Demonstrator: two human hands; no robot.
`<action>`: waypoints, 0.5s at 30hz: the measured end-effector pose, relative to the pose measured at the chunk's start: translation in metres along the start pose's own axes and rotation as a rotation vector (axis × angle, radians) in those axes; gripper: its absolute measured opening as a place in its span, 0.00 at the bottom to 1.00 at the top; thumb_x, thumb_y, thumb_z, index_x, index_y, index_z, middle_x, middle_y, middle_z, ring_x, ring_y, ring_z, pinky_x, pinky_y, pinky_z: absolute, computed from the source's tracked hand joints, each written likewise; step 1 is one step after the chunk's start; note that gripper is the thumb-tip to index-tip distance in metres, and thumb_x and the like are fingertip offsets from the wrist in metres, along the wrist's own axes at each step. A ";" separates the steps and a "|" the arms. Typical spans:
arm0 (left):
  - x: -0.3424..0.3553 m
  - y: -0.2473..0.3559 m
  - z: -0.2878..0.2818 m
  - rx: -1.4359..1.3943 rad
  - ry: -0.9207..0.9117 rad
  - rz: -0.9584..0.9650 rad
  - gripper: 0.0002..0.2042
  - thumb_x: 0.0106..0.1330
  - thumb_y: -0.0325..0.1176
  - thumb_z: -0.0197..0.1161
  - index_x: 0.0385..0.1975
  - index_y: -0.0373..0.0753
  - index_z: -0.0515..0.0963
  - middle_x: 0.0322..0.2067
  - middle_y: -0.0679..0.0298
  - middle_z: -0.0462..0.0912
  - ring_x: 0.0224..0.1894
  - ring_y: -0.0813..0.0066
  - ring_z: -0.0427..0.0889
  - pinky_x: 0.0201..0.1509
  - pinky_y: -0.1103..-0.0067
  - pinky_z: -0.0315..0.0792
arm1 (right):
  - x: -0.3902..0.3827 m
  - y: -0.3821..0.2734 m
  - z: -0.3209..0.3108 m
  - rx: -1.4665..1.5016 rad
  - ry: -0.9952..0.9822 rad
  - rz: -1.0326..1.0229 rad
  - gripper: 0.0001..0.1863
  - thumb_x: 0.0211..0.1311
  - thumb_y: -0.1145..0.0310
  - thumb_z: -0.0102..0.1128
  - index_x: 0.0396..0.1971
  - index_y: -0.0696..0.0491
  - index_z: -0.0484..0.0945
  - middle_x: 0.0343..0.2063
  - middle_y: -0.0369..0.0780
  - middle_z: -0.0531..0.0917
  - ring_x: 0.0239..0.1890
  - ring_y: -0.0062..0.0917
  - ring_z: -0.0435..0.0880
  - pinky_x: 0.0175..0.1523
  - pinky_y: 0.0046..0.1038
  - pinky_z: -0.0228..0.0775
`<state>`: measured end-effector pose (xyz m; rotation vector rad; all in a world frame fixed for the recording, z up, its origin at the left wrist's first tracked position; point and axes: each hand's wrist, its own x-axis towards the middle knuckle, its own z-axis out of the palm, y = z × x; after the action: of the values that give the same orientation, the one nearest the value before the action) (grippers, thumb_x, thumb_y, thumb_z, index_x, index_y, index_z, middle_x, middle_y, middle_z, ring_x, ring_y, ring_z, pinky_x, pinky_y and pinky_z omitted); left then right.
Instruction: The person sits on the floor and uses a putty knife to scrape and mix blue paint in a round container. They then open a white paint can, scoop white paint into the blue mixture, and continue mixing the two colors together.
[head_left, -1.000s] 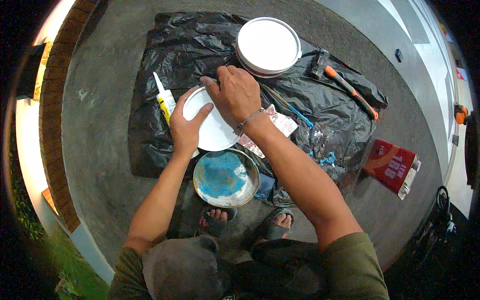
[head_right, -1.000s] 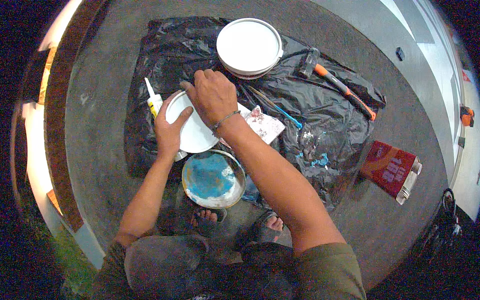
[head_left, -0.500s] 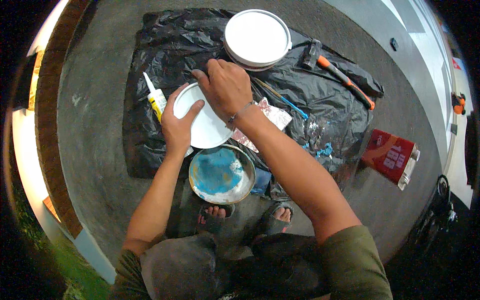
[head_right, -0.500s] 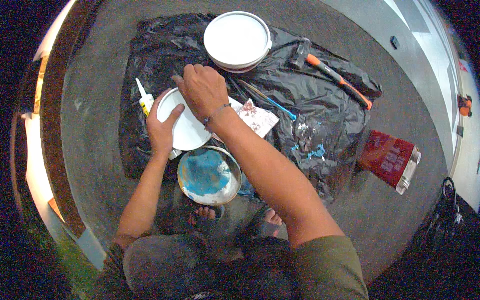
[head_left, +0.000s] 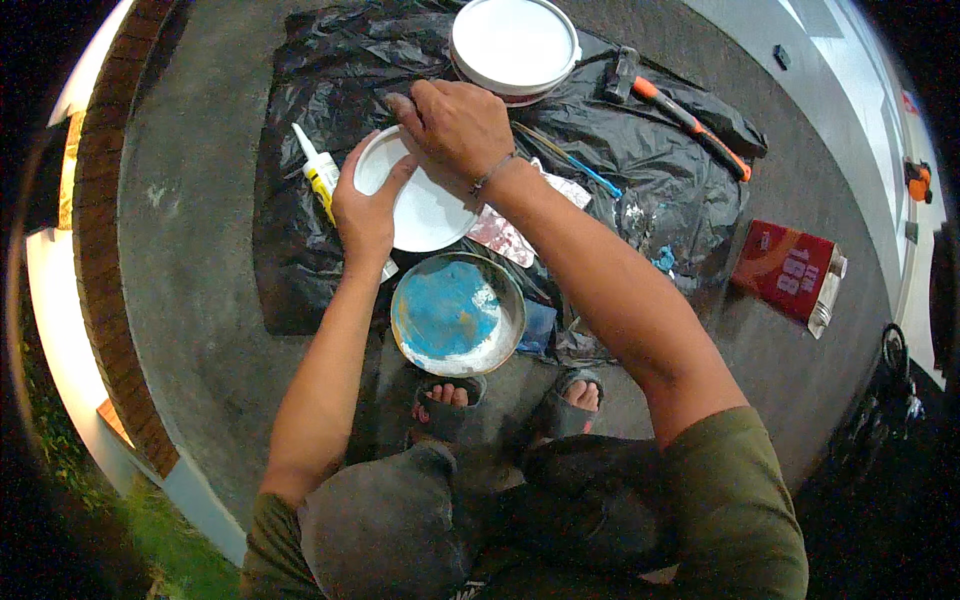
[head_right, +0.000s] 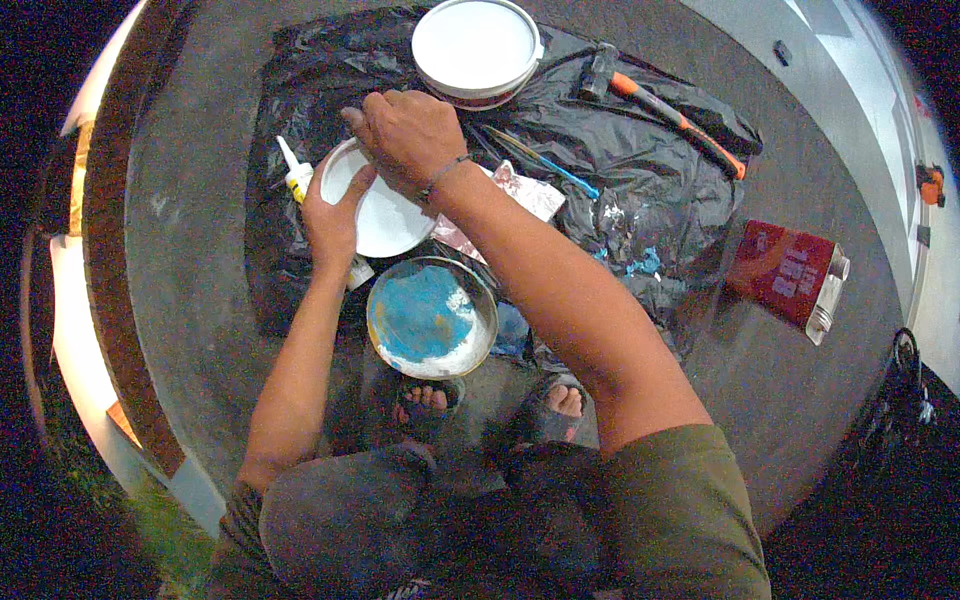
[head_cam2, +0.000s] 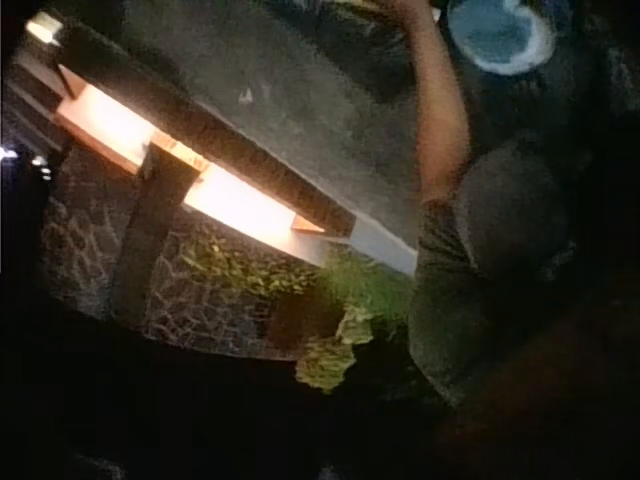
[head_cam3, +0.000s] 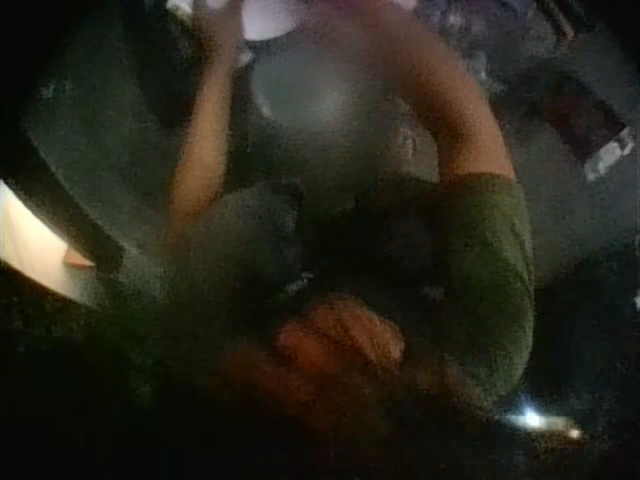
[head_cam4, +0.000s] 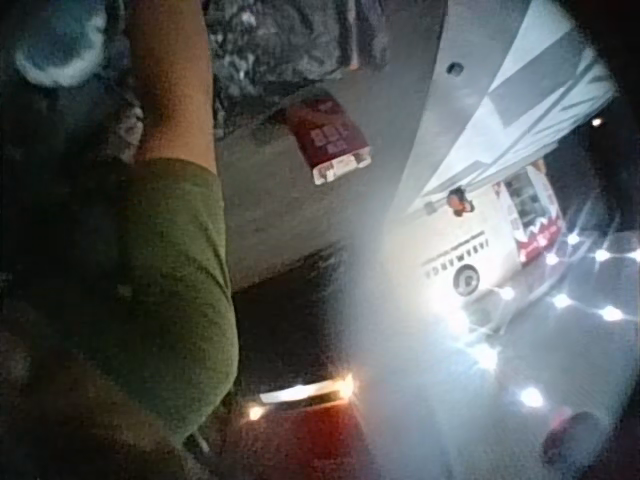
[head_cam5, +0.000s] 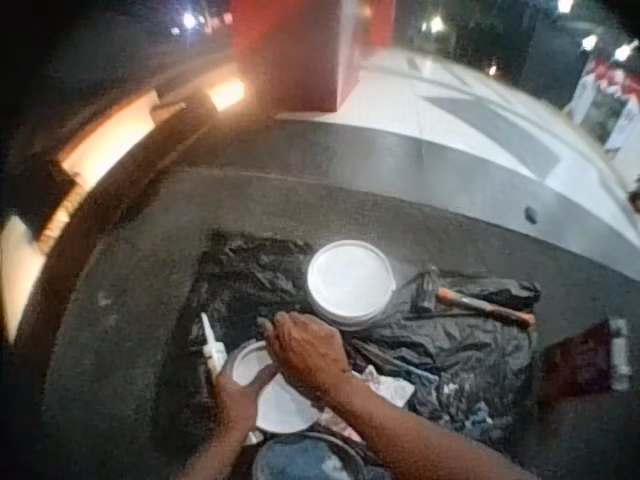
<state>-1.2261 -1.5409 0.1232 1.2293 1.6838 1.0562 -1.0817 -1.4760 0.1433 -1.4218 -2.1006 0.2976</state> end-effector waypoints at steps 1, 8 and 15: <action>0.000 -0.001 -0.001 -0.019 0.016 0.052 0.24 0.58 0.34 0.74 0.53 0.33 0.78 0.48 0.55 0.84 0.49 0.68 0.83 0.56 0.73 0.74 | 0.000 -0.001 0.001 -0.001 0.036 -0.029 0.20 0.69 0.52 0.54 0.23 0.51 0.77 0.23 0.42 0.82 0.29 0.38 0.84 0.34 0.38 0.77; 0.000 -0.009 -0.011 0.167 0.192 0.471 0.18 0.61 0.35 0.71 0.48 0.35 0.80 0.52 0.57 0.83 0.58 0.55 0.78 0.64 0.65 0.67 | 0.002 -0.004 -0.001 -0.012 0.253 -0.181 0.19 0.62 0.50 0.62 0.20 0.48 0.75 0.18 0.38 0.80 0.25 0.32 0.82 0.27 0.35 0.74; -0.009 0.010 -0.020 0.224 0.244 0.712 0.21 0.72 0.48 0.56 0.54 0.40 0.78 0.56 0.59 0.80 0.64 0.56 0.72 0.69 0.63 0.60 | -0.004 -0.018 -0.037 0.055 0.255 -0.175 0.16 0.63 0.51 0.63 0.26 0.48 0.76 0.19 0.40 0.78 0.25 0.35 0.79 0.30 0.37 0.72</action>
<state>-1.2398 -1.5511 0.1404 1.9984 1.5997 1.5056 -1.0733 -1.4916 0.1806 -1.1675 -1.9743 0.0975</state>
